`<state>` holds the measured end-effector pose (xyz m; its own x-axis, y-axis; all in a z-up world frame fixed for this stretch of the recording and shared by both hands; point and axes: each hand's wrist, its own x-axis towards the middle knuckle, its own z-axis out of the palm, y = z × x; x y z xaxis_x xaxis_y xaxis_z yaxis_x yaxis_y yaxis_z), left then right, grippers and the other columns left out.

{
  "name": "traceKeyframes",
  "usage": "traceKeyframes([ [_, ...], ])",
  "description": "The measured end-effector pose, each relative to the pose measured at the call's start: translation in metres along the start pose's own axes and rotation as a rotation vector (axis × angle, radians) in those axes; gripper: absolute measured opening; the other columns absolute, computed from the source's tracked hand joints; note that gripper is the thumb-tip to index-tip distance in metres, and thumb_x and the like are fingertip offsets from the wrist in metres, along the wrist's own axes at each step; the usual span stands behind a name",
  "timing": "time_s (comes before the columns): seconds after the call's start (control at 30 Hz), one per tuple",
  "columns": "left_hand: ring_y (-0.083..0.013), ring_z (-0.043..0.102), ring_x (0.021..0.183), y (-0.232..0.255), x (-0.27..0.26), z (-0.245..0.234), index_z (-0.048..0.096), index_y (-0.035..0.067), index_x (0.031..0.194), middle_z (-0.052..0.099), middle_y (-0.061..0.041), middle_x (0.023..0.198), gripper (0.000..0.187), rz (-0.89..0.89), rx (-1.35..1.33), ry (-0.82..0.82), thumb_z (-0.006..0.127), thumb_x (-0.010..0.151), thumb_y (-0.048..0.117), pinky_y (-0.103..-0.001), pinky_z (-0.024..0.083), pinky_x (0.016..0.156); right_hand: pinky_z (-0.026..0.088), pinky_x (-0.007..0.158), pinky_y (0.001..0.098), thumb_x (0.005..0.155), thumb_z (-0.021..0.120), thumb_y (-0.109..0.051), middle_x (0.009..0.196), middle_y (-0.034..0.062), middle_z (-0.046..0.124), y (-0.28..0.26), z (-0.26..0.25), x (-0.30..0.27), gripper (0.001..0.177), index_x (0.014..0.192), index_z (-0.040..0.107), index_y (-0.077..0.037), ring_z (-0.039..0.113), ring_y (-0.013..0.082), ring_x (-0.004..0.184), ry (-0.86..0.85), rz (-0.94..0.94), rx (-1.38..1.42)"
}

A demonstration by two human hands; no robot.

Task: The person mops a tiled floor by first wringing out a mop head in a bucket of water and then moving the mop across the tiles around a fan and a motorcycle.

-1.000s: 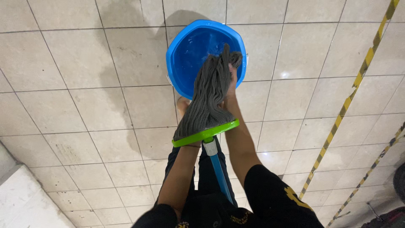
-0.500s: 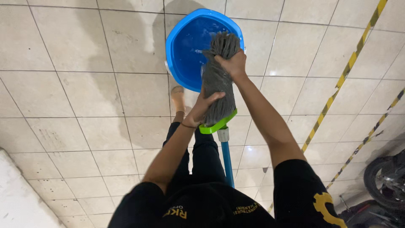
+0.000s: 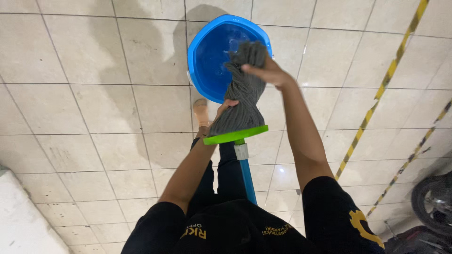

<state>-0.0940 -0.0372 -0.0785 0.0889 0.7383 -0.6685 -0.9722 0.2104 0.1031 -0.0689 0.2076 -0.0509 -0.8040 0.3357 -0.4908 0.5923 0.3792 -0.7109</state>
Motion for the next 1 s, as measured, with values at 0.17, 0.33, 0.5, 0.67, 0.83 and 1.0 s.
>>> traceKeyframes([
  [0.17, -0.028, 0.062, 0.124, -0.017, 0.004, -0.021, 0.034, 0.0, 0.151, 0.059, -0.018, 0.137, 0.088, -0.046, -0.161, -0.027, 0.08, 0.083, 0.03, -0.039, 0.054, 0.105, 0.042, 0.124, 0.0524, 0.087, 0.055, -0.079, 0.167, 0.0189, 0.038, 0.024, 0.05, -0.051, 0.106, 0.162, 0.034, -0.007, 0.048, 0.0347, 0.15, 0.018, 0.215, 1.717],
  [0.33, -0.0283, 0.062, 0.124, -0.025, -0.008, -0.015, 0.036, -0.002, 0.151, 0.059, -0.018, 0.138, 0.086, -0.077, -0.272, -0.04, 0.078, 0.086, 0.034, -0.039, 0.054, 0.106, 0.05, 0.11, 0.0494, 0.082, 0.066, -0.062, 0.151, 0.0191, 0.05, 0.004, 0.105, -0.029, 0.094, 0.155, 0.041, -0.008, 0.057, 0.0341, 0.134, 0.157, -0.195, 2.101],
  [0.5, -0.0286, 0.062, 0.123, -0.011, -0.046, 0.003, 0.038, -0.003, 0.151, 0.06, -0.018, 0.138, 0.084, -0.096, -0.316, -0.028, 0.076, 0.089, 0.037, -0.04, 0.053, 0.107, 0.059, 0.097, 0.0464, 0.077, 0.077, -0.045, 0.134, 0.0192, 0.062, -0.032, 0.082, -0.023, 0.084, 0.147, 0.049, -0.009, 0.067, 0.0334, 0.117, 0.188, -0.252, 2.093],
  [0.67, -0.0289, 0.062, 0.123, 0.017, -0.075, 0.04, 0.039, -0.004, 0.152, 0.06, -0.019, 0.139, 0.082, -0.107, -0.32, -0.035, 0.074, 0.092, 0.041, -0.04, 0.053, 0.107, 0.064, 0.091, 0.0389, 0.082, 0.084, -0.018, 0.122, 0.0155, 0.07, -0.033, 0.028, -0.023, 0.066, 0.139, 0.056, -0.003, 0.073, 0.0272, 0.105, 0.012, -0.147, 1.775],
  [0.83, -0.0292, 0.061, 0.125, 0.053, -0.089, 0.075, 0.036, -0.004, 0.155, 0.059, -0.019, 0.141, 0.091, -0.095, -0.056, 0.031, 0.078, 0.088, 0.042, -0.04, 0.052, 0.107, 0.064, 0.081, 0.0361, 0.081, 0.077, -0.013, 0.112, 0.0097, 0.071, -0.053, -0.005, -0.013, 0.049, 0.127, 0.063, -0.006, 0.072, 0.0218, 0.094, 0.009, 0.133, 1.482],
  [1.0, -0.0329, 0.054, 0.132, 0.06, -0.074, 0.087, 0.001, 0.002, 0.157, 0.041, -0.023, 0.148, 0.136, 0.014, 0.375, 0.258, 0.091, 0.065, 0.046, -0.043, 0.055, 0.104, 0.061, 0.07, 0.0331, 0.079, 0.072, -0.009, 0.09, 0.0022, 0.069, -0.071, -0.015, -0.01, 0.015, 0.09, 0.062, -0.011, 0.07, 0.0152, 0.08, 0.054, 0.339, 0.973],
])
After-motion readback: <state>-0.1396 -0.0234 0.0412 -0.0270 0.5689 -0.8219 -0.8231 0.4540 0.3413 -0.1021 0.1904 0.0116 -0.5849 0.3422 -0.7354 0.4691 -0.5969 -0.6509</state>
